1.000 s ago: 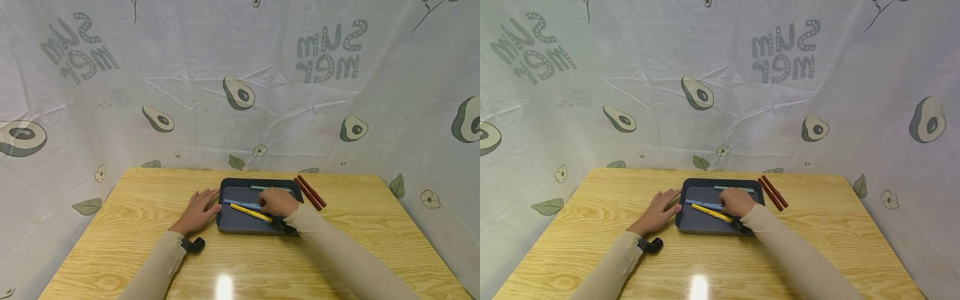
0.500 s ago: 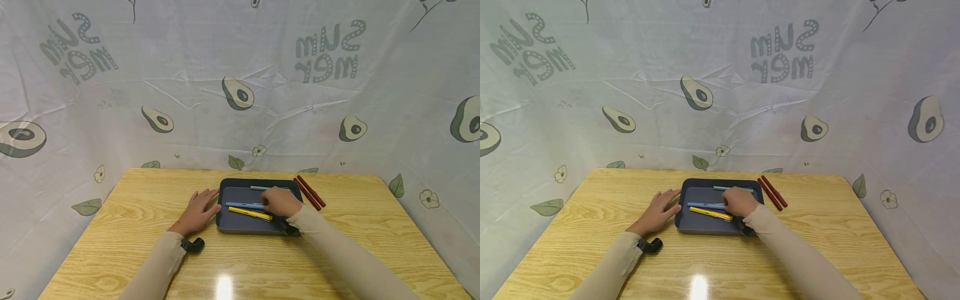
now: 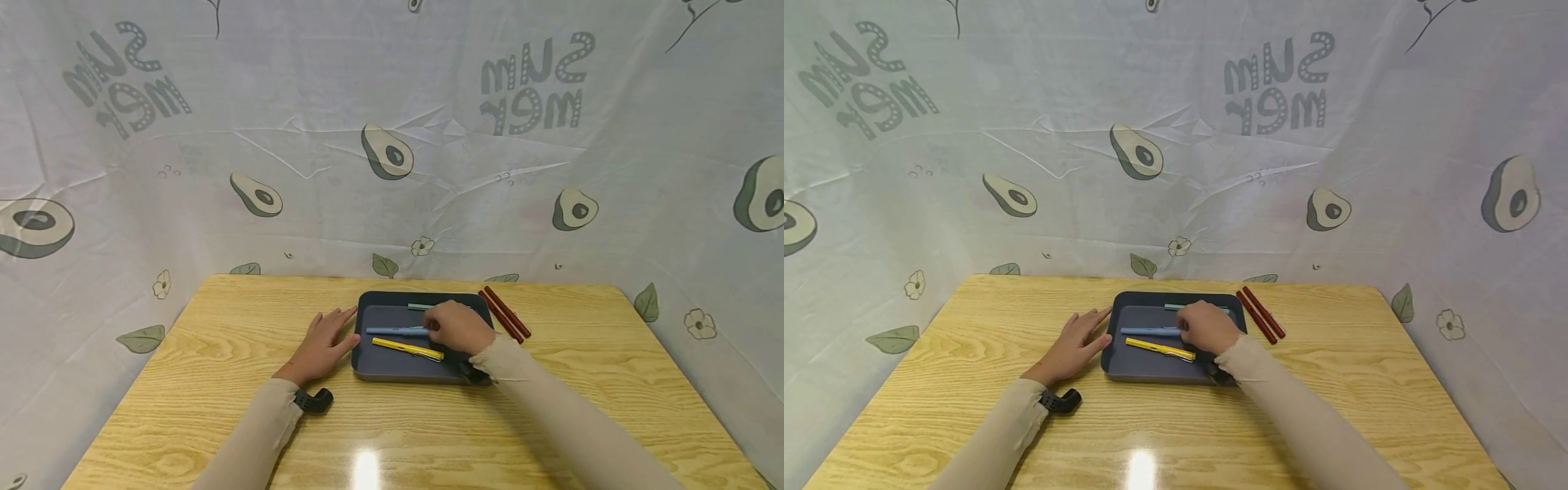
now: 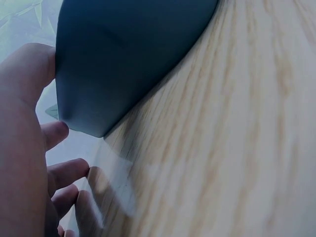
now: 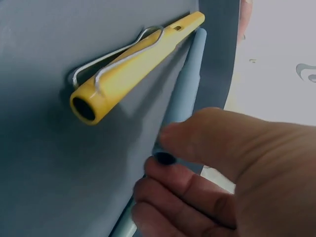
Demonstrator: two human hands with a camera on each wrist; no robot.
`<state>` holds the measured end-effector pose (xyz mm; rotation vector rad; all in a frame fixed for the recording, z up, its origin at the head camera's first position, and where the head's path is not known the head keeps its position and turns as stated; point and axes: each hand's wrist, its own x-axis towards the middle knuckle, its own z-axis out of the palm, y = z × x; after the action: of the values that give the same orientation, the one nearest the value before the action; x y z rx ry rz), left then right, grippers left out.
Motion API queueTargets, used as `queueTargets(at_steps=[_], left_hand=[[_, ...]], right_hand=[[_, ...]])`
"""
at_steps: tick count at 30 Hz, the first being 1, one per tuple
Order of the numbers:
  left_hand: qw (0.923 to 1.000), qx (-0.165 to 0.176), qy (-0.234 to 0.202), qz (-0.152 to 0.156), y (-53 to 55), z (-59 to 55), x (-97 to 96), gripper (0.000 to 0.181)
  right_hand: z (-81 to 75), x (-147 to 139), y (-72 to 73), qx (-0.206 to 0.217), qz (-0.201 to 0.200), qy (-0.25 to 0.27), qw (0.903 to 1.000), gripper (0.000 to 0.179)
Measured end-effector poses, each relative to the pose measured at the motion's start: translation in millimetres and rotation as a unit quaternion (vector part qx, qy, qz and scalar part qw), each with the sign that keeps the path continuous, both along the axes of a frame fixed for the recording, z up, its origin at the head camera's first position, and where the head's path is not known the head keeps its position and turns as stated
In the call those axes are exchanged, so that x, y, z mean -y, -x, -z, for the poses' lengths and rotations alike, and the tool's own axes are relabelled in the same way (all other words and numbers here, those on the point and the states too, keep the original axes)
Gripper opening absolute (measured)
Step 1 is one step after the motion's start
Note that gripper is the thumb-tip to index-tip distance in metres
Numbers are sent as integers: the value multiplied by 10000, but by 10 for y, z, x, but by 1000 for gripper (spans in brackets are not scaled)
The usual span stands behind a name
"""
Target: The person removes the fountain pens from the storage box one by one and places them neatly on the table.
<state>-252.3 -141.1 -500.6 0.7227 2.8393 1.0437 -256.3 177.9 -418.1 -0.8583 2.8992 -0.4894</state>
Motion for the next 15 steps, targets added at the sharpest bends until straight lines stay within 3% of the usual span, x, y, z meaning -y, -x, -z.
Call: queueTargets(at_steps=[6,15], left_hand=[[9999,-88,-71,30,5,4,-2,68],[10000,-61,7,-44,7,17,3,69]], right_hand=[[3,-73,4,-248,-34,174,9995,16],[44,-147,25,-581,-59,323,9978,6]])
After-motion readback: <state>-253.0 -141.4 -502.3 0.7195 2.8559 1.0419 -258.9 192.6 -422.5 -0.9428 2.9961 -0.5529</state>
